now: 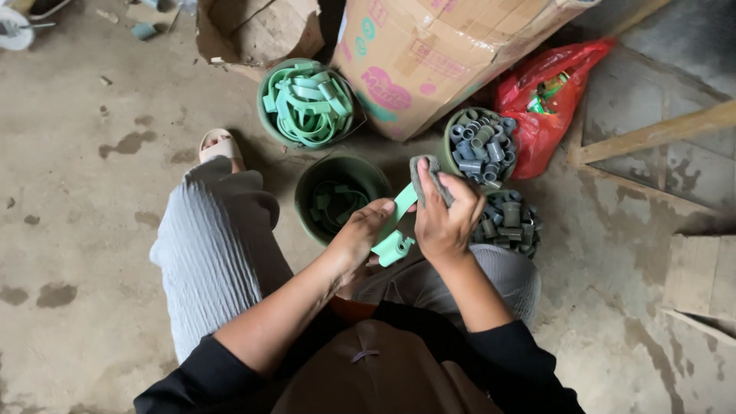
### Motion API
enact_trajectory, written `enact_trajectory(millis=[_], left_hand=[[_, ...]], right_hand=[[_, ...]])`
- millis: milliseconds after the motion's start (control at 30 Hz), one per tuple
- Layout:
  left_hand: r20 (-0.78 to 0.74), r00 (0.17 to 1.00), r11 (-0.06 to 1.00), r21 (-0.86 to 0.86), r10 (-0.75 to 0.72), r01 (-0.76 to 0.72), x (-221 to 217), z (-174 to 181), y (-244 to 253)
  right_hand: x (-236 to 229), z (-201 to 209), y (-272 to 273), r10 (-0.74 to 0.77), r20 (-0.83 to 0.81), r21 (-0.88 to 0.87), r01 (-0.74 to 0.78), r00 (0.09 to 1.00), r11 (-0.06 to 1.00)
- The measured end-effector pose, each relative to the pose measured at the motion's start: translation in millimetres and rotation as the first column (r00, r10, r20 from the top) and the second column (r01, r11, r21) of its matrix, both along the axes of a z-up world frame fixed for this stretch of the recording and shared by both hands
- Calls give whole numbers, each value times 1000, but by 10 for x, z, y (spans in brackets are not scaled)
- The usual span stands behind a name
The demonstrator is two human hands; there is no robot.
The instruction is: Assembling green plastic straps by threading them through buckles and cleaning them with a cloth
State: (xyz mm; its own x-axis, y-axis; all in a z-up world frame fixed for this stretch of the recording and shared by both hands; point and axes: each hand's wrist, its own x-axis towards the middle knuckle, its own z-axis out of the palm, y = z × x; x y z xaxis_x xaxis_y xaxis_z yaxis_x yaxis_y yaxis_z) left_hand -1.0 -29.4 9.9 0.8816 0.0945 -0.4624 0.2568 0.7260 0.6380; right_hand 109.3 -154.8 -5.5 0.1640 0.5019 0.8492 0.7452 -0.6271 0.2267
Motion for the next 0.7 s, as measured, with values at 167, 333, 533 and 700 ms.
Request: enact_trajectory(millis=[167, 333, 533, 700], left_hand=[[-103, 988, 980, 149, -116, 130, 107, 4, 33], [-155, 986, 995, 65, -63, 74, 9, 736, 171], [-267, 938, 927, -243, 220, -286, 137, -213, 43], [-107, 959, 916, -282, 264, -284, 107, -237, 111]], right_hand=[[-178, -132, 193, -13, 89, 31, 10, 996, 999], [-425, -153, 102, 171, -346, 36, -169, 922, 985], [-754, -271, 109, 392, -862, 292, -318, 320, 902], [-871, 42, 153, 601, -771, 632, -143, -212, 761]])
